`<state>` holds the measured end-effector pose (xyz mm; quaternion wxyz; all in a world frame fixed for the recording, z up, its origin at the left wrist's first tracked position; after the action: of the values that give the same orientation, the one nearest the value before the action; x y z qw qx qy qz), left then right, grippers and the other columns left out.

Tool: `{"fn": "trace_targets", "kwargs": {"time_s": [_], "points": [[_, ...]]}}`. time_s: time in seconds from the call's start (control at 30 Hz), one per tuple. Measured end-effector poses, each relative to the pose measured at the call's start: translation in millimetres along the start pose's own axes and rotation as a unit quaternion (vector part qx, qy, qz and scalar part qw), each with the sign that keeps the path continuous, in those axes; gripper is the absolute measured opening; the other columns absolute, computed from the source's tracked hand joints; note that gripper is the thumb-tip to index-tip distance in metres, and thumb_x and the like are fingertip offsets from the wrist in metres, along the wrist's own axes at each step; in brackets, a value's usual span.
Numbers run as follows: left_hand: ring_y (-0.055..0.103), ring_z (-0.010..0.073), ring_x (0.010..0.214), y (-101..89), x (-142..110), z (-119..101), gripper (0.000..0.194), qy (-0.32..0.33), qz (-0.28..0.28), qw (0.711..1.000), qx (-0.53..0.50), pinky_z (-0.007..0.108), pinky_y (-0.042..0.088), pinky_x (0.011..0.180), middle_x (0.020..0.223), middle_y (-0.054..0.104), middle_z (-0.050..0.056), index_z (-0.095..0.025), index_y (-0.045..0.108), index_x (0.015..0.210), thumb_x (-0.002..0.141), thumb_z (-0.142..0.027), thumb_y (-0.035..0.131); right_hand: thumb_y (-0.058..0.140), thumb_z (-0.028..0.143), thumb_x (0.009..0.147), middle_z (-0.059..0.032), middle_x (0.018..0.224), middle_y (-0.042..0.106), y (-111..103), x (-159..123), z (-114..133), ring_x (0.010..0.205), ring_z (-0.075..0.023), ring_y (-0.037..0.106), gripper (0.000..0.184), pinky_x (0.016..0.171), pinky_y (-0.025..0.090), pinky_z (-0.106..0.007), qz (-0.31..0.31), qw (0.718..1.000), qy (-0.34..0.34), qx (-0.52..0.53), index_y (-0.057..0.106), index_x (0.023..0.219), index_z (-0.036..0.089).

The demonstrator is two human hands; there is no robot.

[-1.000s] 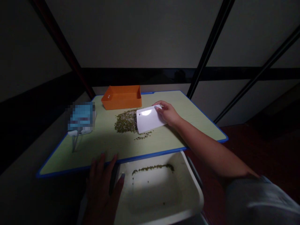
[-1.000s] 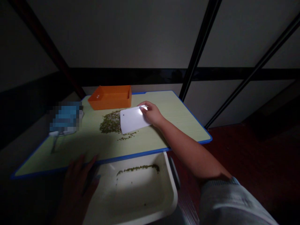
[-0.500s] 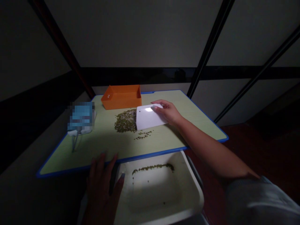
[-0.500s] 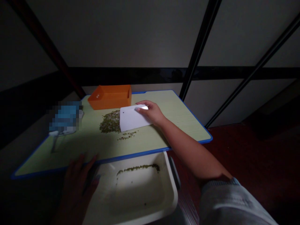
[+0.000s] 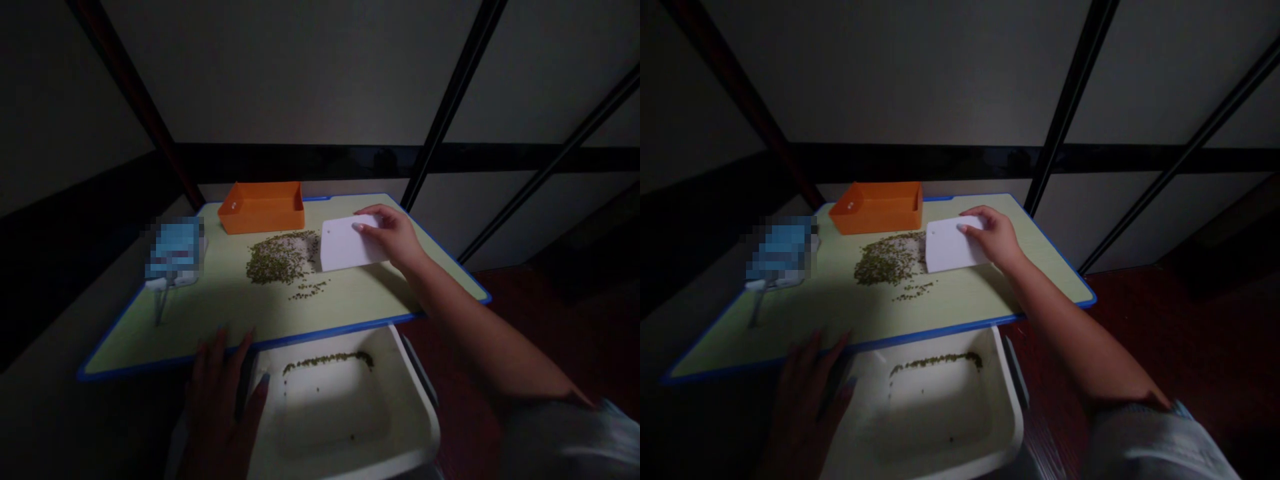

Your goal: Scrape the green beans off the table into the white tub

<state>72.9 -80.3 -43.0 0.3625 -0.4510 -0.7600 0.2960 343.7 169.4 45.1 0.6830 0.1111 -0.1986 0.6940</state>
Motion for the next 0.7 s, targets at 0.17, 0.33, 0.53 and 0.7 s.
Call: {"fn": "trace_targets", "kwargs": {"time_s": [0.17, 0.33, 0.53, 0.7], "points": [[0.008, 0.0287, 0.167, 0.6, 1, 4, 0.058, -0.011, 0.009, 1.0, -0.02, 0.07, 0.013, 0.136, 0.174, 0.029, 0.01, -0.029, 0.053, 0.146, 0.1, -0.057, 0.033, 0.085, 0.038, 0.063, -0.0044, 0.09, 0.071, 2, -17, -15, 0.081, -0.0205, 0.059, 0.033, 0.071, 0.045, -0.035, 0.001, 0.997, 0.063, 0.033, 0.074, 0.09, 0.022], [0.005, 0.0262, 0.167, -2.6, 2, 3, 0.059, -0.02, 0.024, 0.999, -0.03, 0.068, 0.011, 0.137, 0.175, 0.028, 0.008, -0.03, 0.052, 0.147, 0.1, -0.059, 0.033, 0.085, 0.038, 0.065, -0.0045, 0.094, 0.071, 8, -22, -21, 0.081, -0.02, 0.059, 0.033, 0.069, 0.044, -0.034, 0.019, 0.997, 0.068, 0.044, 0.073, 0.091, 0.023], [0.007, 0.0269, 0.167, -5.8, 3, -4, 0.061, -0.036, 0.03, 0.999, -0.026, 0.068, 0.012, 0.137, 0.174, 0.029, 0.01, -0.029, 0.053, 0.146, 0.1, -0.061, 0.031, 0.084, 0.039, 0.065, -0.0049, 0.095, 0.071, 8, -23, -20, 0.083, -0.0205, 0.06, 0.033, 0.07, 0.045, -0.034, 0.033, 0.996, 0.069, 0.037, 0.073, 0.091, 0.023], [0.006, 0.0274, 0.167, -5.9, 2, -3, 0.061, -0.026, 0.031, 0.999, -0.026, 0.068, 0.012, 0.137, 0.174, 0.03, 0.009, -0.03, 0.052, 0.147, 0.099, -0.061, 0.031, 0.085, 0.039, 0.066, -0.005, 0.095, 0.072, 8, -23, -21, 0.083, -0.0205, 0.06, 0.033, 0.071, 0.046, -0.035, 0.039, 0.996, 0.069, 0.028, 0.074, 0.092, 0.023]]}}
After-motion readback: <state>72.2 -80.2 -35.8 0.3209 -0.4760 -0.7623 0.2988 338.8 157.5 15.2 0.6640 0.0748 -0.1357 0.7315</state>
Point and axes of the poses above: each hand's wrist, its own x-axis towards the middle knuckle, its own y-axis out of the palm, z = x × y, the point moved 1 cm from there along x, towards the middle knuckle
